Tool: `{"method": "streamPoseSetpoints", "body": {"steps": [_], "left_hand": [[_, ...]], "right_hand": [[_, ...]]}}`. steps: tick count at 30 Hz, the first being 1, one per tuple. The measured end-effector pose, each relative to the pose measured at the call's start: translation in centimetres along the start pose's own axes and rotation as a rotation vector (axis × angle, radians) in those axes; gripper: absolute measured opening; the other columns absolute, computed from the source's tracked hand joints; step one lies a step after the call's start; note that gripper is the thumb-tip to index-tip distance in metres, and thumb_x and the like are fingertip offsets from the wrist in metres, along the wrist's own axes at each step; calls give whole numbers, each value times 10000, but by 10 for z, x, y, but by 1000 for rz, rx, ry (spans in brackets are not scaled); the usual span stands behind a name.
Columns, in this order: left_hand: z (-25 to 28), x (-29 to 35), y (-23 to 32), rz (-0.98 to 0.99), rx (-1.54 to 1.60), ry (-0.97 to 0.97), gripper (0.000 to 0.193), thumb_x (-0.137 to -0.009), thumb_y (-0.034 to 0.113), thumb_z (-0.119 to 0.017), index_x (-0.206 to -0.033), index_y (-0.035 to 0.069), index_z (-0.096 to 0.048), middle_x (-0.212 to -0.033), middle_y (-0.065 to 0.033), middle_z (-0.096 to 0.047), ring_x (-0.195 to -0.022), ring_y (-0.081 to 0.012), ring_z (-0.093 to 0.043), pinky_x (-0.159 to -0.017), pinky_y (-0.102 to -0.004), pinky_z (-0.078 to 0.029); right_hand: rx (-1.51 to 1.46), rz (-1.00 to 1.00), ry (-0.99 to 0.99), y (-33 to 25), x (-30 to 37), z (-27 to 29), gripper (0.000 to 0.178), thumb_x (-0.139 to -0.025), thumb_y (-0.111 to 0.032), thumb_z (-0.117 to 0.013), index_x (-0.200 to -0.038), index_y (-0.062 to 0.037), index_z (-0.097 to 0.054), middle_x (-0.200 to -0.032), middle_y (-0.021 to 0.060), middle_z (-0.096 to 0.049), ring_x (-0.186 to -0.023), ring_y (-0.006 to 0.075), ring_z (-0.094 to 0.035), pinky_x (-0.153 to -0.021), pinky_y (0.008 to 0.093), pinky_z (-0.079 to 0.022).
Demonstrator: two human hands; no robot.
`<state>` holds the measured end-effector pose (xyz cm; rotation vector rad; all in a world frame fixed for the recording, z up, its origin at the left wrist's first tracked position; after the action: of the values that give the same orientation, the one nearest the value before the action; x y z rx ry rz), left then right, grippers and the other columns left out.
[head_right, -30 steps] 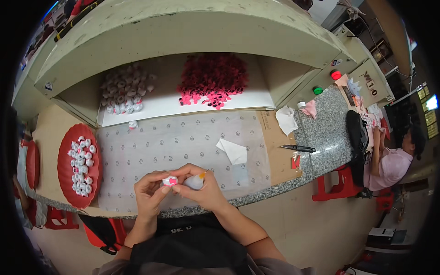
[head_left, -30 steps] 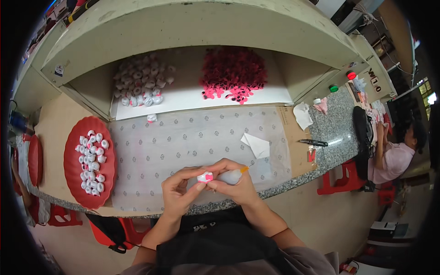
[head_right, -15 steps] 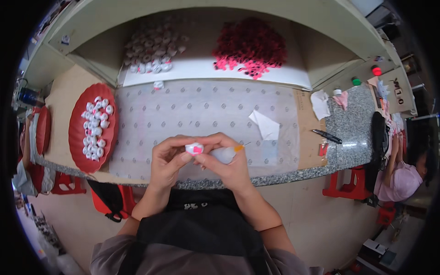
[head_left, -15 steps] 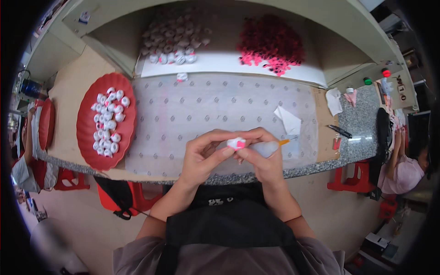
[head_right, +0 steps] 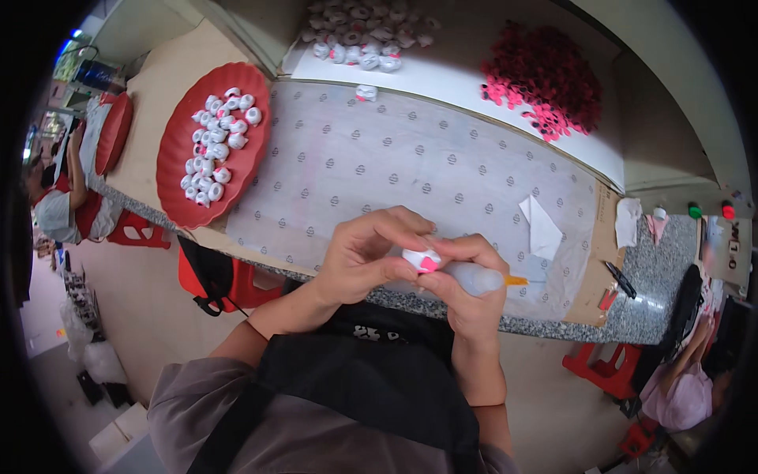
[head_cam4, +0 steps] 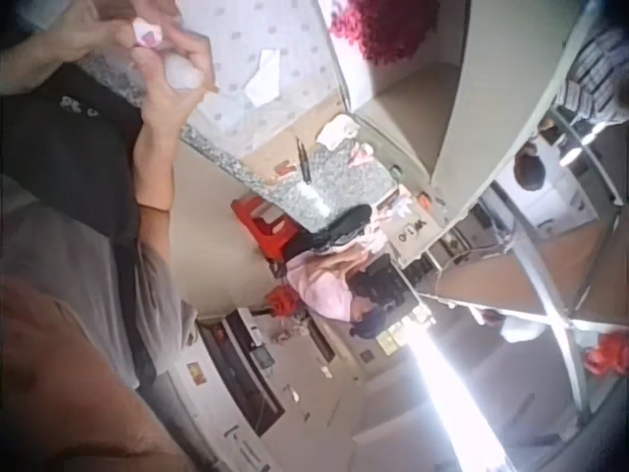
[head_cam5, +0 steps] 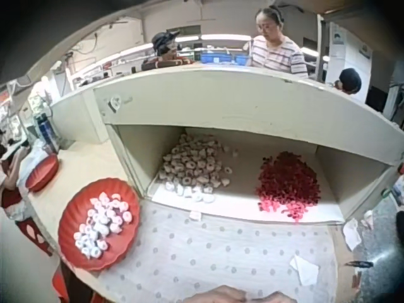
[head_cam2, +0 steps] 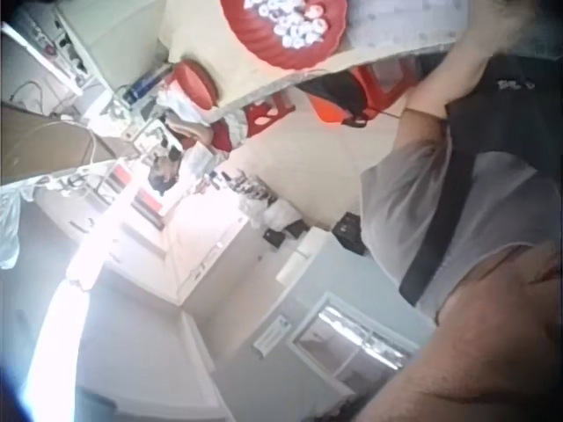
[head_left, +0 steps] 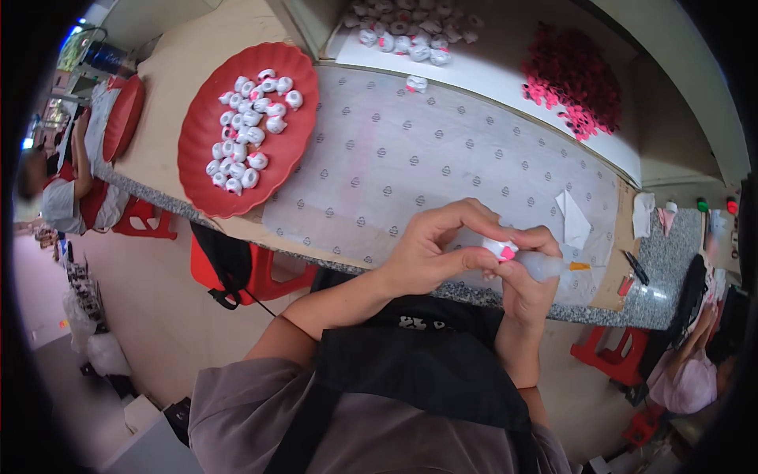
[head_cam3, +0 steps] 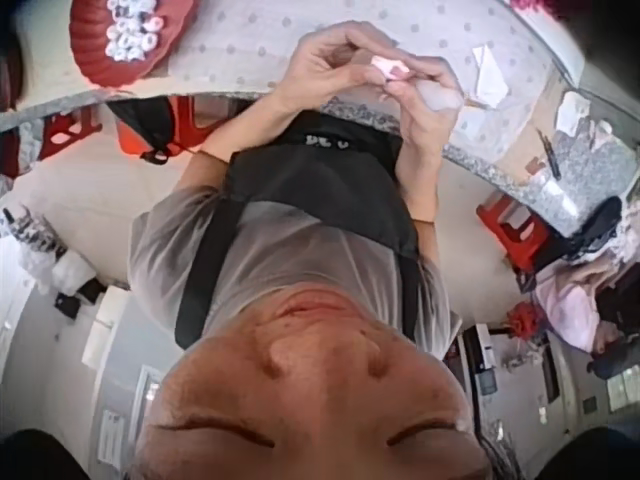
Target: Gluing small pink bows onto white plastic character heads at a factory workbench.
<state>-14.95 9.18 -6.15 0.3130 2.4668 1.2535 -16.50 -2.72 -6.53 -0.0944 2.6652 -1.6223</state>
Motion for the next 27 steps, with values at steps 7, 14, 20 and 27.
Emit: {"method": "streamPoseSetpoints", "body": {"steps": [7, 14, 20, 27], "left_hand": [[4, -5, 9, 0, 2, -28, 215, -660, 19, -628, -853, 17, -533, -862, -91, -527, -849, -160, -461, -802, -323, -341], [80, 1, 125, -467, -1528, 636, 295, -622, 79, -637, -902, 52, -549, -889, -52, -504, -847, -193, -453, -752, -290, -355], [79, -80, 67, -303, -1640, 143, 217, -675, 77, -582, -889, 68, -544, -843, -99, -511, -793, -249, -487, -686, -309, -394], [89, -91, 38, -53, -1778, 95, 172, -625, 30, -590, -756, 6, -481, -767, -108, -531, -719, -261, -525, -603, -360, -416]], "right_hand": [[-202, -4, -18, 7, -4, -11, 295, -639, -18, -620, -887, 41, -472, -708, 104, -527, -590, 160, -518, -507, 238, -433], [76, -5, -19, -5, -24, 0, 621, -632, -10, -578, -1175, 7, -279, -805, 87, -486, -618, 95, -468, -530, 206, -414], [131, 25, 9, -14, -18, 12, 625, -638, -14, -552, -1182, -14, -244, -886, 114, -452, -628, 121, -470, -532, 215, -412], [49, 58, 18, -26, 3, 33, 364, -628, -9, -438, -955, -53, -285, -989, 141, -359, -658, 201, -487, -505, 268, -438]]}}
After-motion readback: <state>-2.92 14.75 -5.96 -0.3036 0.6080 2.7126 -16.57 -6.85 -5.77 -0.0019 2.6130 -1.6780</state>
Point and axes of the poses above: each hand's wrist, its own x-axis away from the middle knuckle, its own z-axis out of the back of the hand, y = z × x, the point moved 5 cm from there along -x, towards the middle knuckle
